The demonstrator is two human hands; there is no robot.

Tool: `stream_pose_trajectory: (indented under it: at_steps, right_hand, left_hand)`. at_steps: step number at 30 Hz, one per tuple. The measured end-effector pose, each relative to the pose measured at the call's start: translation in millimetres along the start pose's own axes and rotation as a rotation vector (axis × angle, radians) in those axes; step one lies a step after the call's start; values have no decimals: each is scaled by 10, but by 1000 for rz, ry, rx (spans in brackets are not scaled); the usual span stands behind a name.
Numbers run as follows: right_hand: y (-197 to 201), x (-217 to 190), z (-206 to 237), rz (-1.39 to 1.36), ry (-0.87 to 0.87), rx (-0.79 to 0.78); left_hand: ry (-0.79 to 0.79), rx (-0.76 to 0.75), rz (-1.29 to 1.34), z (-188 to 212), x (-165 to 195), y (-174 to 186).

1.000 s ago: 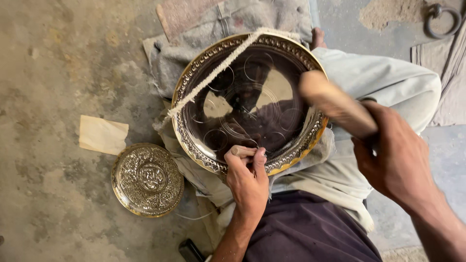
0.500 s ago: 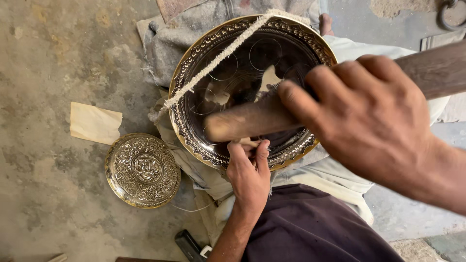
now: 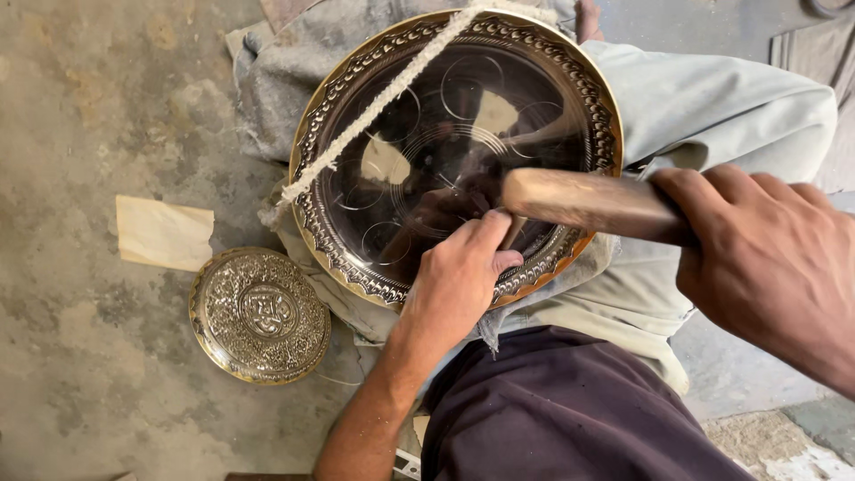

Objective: The person sits on the floor with a large brass tray on their lap, holding a small punch against the tray surface with one hand and striking it with a wooden mallet in the other to emboss decorative patterns. They reposition the punch repeatedly across the tray and rotate the tray near the end, with a second engraved brass plate lying beside them.

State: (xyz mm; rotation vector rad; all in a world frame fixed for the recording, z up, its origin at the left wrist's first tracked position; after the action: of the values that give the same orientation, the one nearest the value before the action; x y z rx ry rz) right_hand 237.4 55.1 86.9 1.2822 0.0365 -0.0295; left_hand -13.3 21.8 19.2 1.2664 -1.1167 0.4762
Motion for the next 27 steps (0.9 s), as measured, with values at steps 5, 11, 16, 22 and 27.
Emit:
stream_pose_trajectory:
  at_steps: [5,11,16,22,27]
  right_hand:
    - [-356,210,407,-299,-232,-16]
    - [-676,151,790,-426,-332,95]
    - [-745,303,757,-552,-493,-7]
    - [-573,316,654,-582,-407,76]
    - [-495,228,521,-431,-259,-38]
  left_hand:
    - [-40,-252,24,-151,22,41]
    - [-117,-345,34,-201,38,74]
    - [-117,-200,113,-216,-42,215]
    - [-146,-240,31,-194,-38,182]
    - [-196,-252,16,-193,-31,146]
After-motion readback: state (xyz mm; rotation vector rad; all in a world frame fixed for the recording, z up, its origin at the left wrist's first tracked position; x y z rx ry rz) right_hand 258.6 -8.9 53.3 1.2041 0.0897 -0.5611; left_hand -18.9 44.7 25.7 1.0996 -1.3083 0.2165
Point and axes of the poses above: each hand's wrist, its own z-axis away from the middle knuckle, its own y-axis out of the back of the hand, x = y × z, the point moved 2 cm from there along -z, towards the middle knuckle, and after that the axes turned 15 degrees about -y, right-handed, at the moved point
